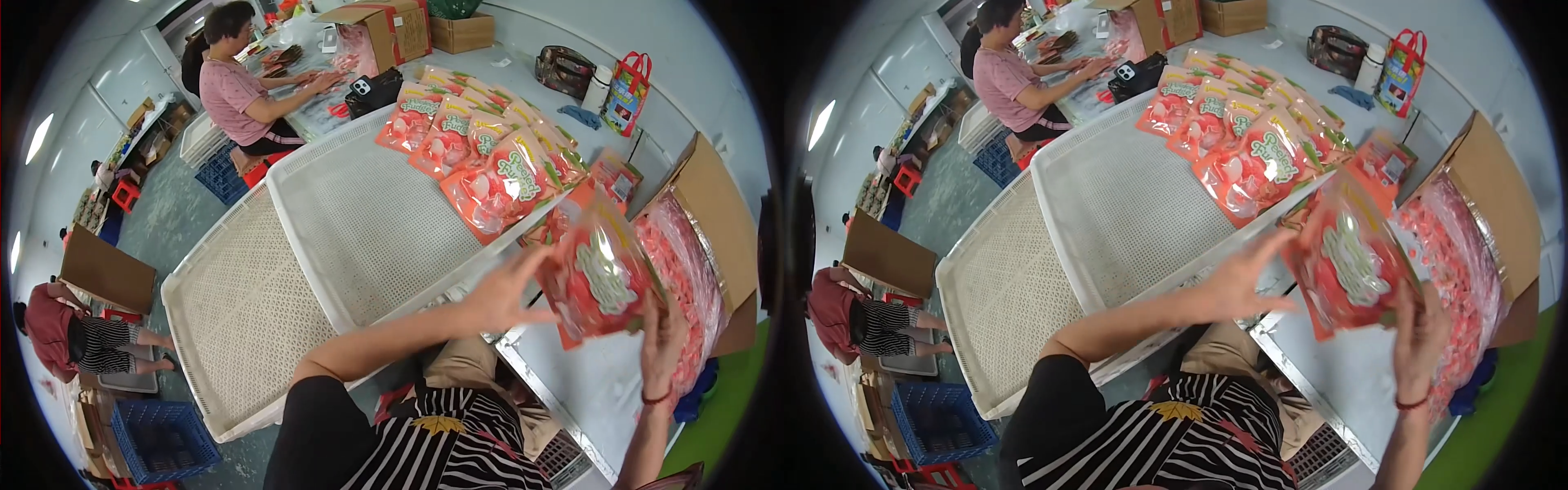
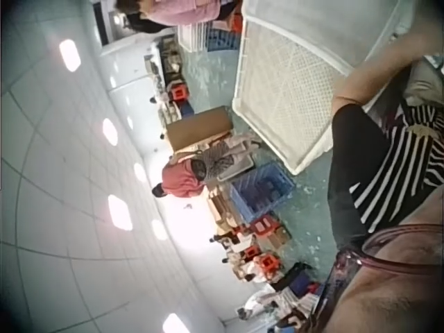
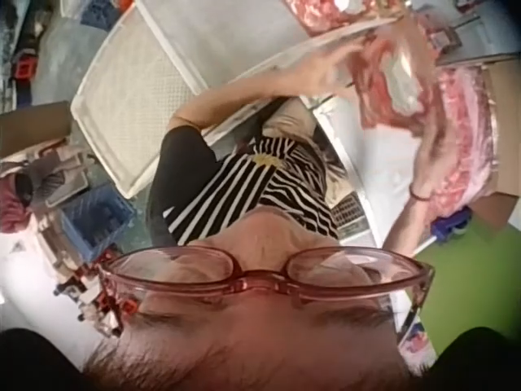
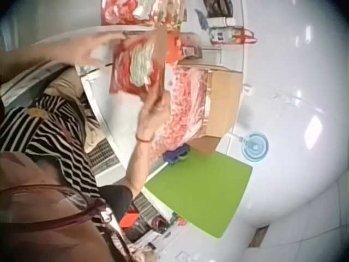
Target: Manually filling branded plastic bags with small individual candies from a large pile on a workbench.
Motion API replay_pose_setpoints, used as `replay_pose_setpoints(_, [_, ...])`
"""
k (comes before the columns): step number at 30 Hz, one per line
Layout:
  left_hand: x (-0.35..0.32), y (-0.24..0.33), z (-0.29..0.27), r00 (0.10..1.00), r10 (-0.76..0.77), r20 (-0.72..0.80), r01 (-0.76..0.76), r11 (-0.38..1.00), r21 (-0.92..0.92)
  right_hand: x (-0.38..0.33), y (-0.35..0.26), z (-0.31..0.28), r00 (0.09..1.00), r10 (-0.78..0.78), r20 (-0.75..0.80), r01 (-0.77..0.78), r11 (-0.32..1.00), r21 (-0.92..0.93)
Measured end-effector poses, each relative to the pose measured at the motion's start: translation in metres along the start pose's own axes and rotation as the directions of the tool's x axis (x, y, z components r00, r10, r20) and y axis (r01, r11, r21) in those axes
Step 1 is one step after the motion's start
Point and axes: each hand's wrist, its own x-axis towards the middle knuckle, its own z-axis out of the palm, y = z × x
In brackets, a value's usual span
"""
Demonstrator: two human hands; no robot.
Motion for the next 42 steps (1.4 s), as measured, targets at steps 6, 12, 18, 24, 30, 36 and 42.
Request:
replay_pose_setpoints(6, [0.010, -0.007, 0.024, 0.921, -0.054, -0.386, 0.046, 0.998, -0.031, 0.031, -0.051, 0.099, 0.999, -0.033, 0.028, 0.022, 0.946, 0.324])
replay_pose_setpoints(12, [0.026, -0.080, -0.030, 0.726, -0.001, -0.688, -0.076, 0.994, -0.082, 0.046, -0.062, 0.139, 0.922, -0.331, 0.201, 0.219, 0.873, 0.435])
replay_pose_setpoints(18, [0.051, -0.205, -0.155, 0.498, -0.040, -0.866, 0.302, 0.944, 0.130, 0.031, 0.003, 0.197, 0.819, -0.498, 0.284, 0.540, 0.837, -0.089])
replay_pose_setpoints(24, [0.092, -0.283, -0.172, 0.366, -0.204, -0.908, 0.791, 0.582, 0.188, 0.026, 0.040, 0.258, 0.770, -0.523, 0.366, 0.560, 0.829, 0.008])
replay_pose_setpoints(30, [0.141, -0.318, -0.178, 0.340, -0.259, -0.904, 0.818, 0.556, 0.148, 0.030, 0.041, 0.262, 0.783, -0.514, 0.351, 0.522, 0.849, 0.081])
replay_pose_setpoints(36, [0.156, -0.351, -0.173, 0.612, -0.220, -0.760, 0.641, 0.701, 0.313, 0.024, 0.043, 0.257, 0.807, -0.475, 0.351, 0.475, 0.875, 0.093])
replay_pose_setpoints(42, [0.145, -0.390, -0.192, 0.694, 0.023, -0.720, 0.542, 0.641, 0.543, 0.024, 0.048, 0.264, 0.824, -0.459, 0.333, 0.446, 0.887, 0.121])
